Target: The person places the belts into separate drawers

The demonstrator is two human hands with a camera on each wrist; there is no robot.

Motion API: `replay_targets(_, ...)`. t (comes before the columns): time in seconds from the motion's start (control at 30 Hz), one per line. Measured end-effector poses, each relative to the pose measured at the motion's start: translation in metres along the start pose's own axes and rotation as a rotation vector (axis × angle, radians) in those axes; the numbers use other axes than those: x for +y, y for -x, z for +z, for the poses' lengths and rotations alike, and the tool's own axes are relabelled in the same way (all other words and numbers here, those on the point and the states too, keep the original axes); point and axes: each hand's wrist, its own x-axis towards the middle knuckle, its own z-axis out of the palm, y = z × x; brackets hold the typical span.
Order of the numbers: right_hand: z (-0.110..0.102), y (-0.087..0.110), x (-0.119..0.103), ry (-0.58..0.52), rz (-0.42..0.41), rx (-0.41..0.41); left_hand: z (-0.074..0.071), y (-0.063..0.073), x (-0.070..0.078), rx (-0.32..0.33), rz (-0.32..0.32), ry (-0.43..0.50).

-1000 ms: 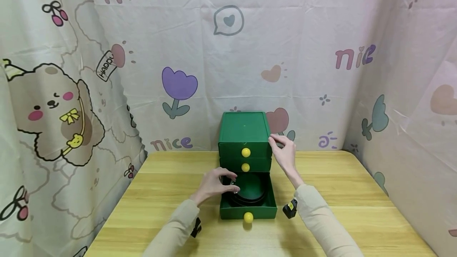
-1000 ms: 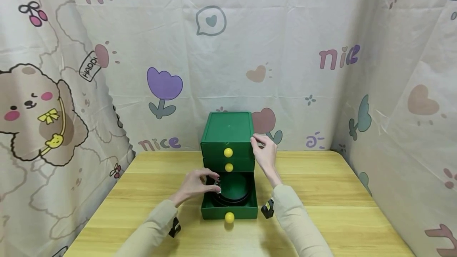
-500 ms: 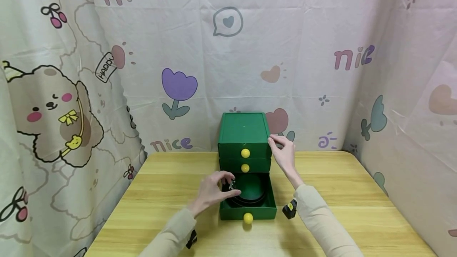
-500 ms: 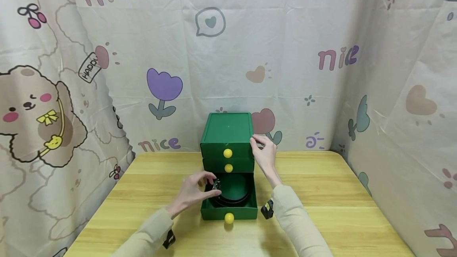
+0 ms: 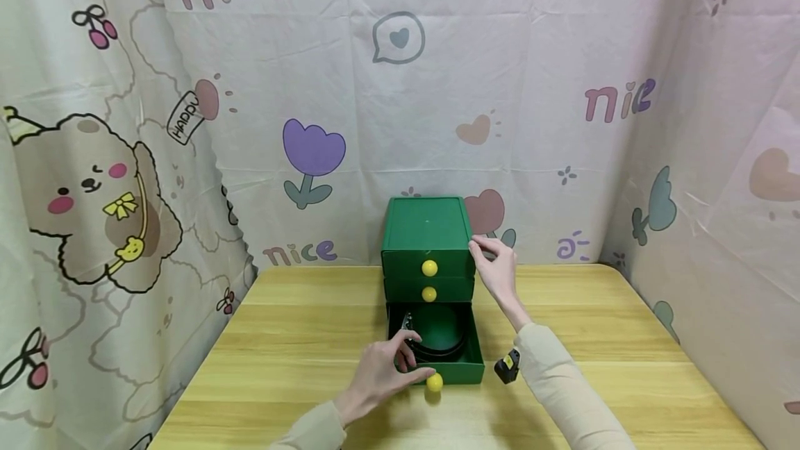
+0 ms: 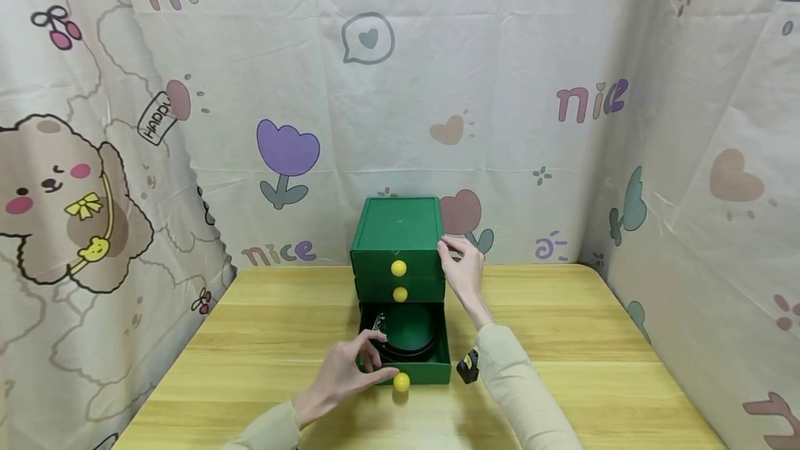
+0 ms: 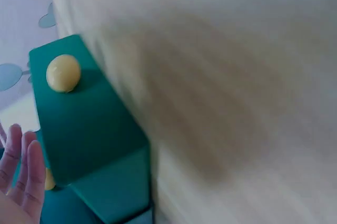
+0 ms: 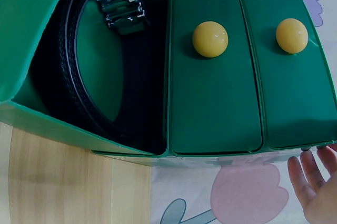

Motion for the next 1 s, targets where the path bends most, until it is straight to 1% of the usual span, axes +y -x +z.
replay_targets(0.1, 0.0, 0.0, 0.001, -0.007, 0.002, 0.002, 0.004, 0.005, 0.001, -0.043, -0.017, 0.036)
replay_targets(0.17, 0.0, 0.0, 0.001, -0.009, 0.003, 0.003, 0.008, 0.008, 0.002, -0.07, -0.013, 0.045)
replay_targets(0.23, 0.0, 0.0, 0.0, -0.003, 0.002, 0.003, 0.012, 0.011, 0.001, -0.088, 0.001, 0.033)
replay_targets(0.37, 0.001, 0.001, 0.0, 0.0, -0.009, 0.001, 0.019, 0.016, 0.001, -0.137, 0.006, -0.018)
replay_targets(0.47, 0.001, 0.0, 0.001, -0.007, -0.015, 0.004, 0.023, 0.019, 0.001, -0.178, 0.018, -0.098)
replay_targets(0.57, 0.0, -0.001, 0.001, -0.012, -0.015, 0.007, 0.026, 0.021, 0.0, -0.208, 0.046, -0.189)
replay_targets(0.63, 0.0, -0.001, 0.002, -0.019, -0.014, 0.008, 0.027, 0.022, -0.001, -0.232, 0.049, -0.217)
replay_targets(0.8, 0.0, -0.001, 0.002, -0.016, -0.007, 0.0, 0.03, 0.023, -0.002, -0.277, 0.013, -0.154)
replay_targets(1.0, 0.0, -0.001, 0.002, -0.013, -0.004, 0.002, 0.033, 0.023, -0.002, -0.258, -0.008, -0.105)
